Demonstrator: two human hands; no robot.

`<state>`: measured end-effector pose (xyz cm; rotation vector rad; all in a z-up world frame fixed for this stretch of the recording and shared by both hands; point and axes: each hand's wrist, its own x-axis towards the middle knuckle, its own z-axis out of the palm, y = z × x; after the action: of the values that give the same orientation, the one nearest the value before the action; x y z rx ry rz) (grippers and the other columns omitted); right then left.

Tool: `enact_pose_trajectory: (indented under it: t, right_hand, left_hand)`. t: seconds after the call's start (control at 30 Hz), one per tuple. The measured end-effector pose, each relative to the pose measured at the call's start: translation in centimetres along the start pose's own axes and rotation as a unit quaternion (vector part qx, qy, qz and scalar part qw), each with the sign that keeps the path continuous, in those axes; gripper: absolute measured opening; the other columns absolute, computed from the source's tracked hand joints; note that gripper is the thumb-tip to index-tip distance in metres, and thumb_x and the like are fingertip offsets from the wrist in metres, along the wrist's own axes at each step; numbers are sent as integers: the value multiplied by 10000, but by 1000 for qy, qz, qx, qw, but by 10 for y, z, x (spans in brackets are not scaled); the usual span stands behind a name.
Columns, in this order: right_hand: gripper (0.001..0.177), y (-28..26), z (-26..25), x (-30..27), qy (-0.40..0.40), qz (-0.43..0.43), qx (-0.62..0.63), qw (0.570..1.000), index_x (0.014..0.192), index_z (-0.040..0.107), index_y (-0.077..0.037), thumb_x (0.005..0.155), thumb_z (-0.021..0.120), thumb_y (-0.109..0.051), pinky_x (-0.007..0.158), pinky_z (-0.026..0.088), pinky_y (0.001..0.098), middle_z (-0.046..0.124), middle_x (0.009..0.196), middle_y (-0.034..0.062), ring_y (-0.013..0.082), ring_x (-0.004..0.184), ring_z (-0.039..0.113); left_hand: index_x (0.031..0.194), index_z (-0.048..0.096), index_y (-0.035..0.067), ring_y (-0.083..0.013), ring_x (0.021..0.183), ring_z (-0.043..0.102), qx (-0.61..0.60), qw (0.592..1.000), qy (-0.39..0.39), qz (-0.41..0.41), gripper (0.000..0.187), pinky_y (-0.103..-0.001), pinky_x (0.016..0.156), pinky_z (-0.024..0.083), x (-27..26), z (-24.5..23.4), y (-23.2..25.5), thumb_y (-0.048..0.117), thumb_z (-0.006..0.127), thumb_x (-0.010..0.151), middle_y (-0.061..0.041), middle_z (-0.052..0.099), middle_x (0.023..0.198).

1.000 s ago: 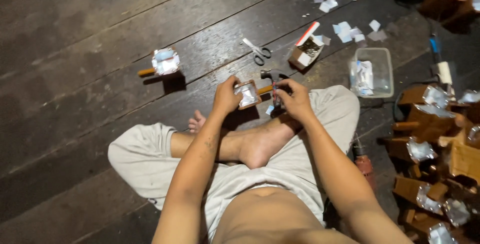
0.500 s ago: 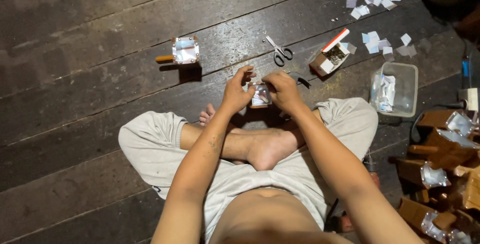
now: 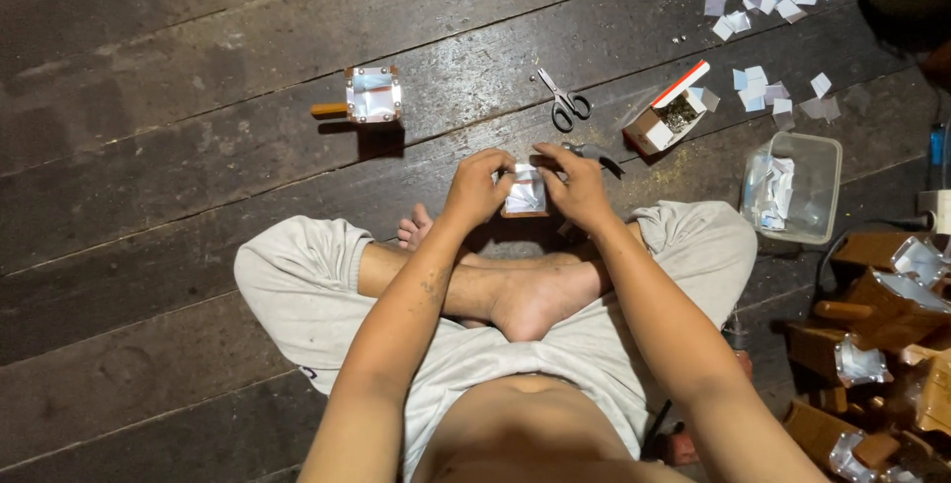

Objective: The person sits on the floor assembling small wooden dustpans by attaching metal corner brackets. They use a power drill to drive screws into the brackets and a hammer to tap them into place, handling multiple dustpan units sequentially.

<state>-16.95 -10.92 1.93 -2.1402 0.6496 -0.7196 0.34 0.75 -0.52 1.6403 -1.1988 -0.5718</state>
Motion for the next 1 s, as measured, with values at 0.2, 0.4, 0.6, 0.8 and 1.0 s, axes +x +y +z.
enact_pose_trajectory:
  t: [0.2,0.4,0.6,0.8,1.0]
  right_hand:
    - [394,-7,1,2,6,1,-13,1000,1236,729,-94,856,796,-17,832,581,443,784,1051,124,339,982,735]
    - [375,-4,9,3,7,-1,-12,1000,1202,732,-78,840,813,-26,825,578,457,780,1058,137,369,998,728]
    - [335,1,-1,-2,18,17,-11,1000,1115,739,-78,800,847,-54,819,574,453,761,1006,125,375,947,731]
    - [165,7,5,-7,6,23,-24,999,970,752,-84,820,817,-62,805,574,449,744,967,114,374,923,731]
    - [152,7,2,1,-34,32,-26,999,943,745,-85,808,808,-57,799,565,444,731,939,113,375,911,726]
  left_hand:
    - [915,725,140,-306,928,730,0,999,5,34,187,-408,835,590,2,-1,6,56,787,760,-55,735,908]
    - [932,709,135,-317,858,734,-8,999,16,30,181,-404,797,593,0,-1,5,33,749,788,-72,722,850]
    - [1024,679,109,-353,872,738,-19,999,30,15,264,-445,807,602,-3,-6,20,7,748,790,-121,737,878]
    - [1034,666,124,-338,866,742,-31,999,42,17,285,-424,796,609,-4,-2,12,10,757,789,-105,739,875]
    - [1042,672,118,-331,864,742,-27,998,51,24,277,-419,782,614,-5,1,10,5,759,804,-109,733,879]
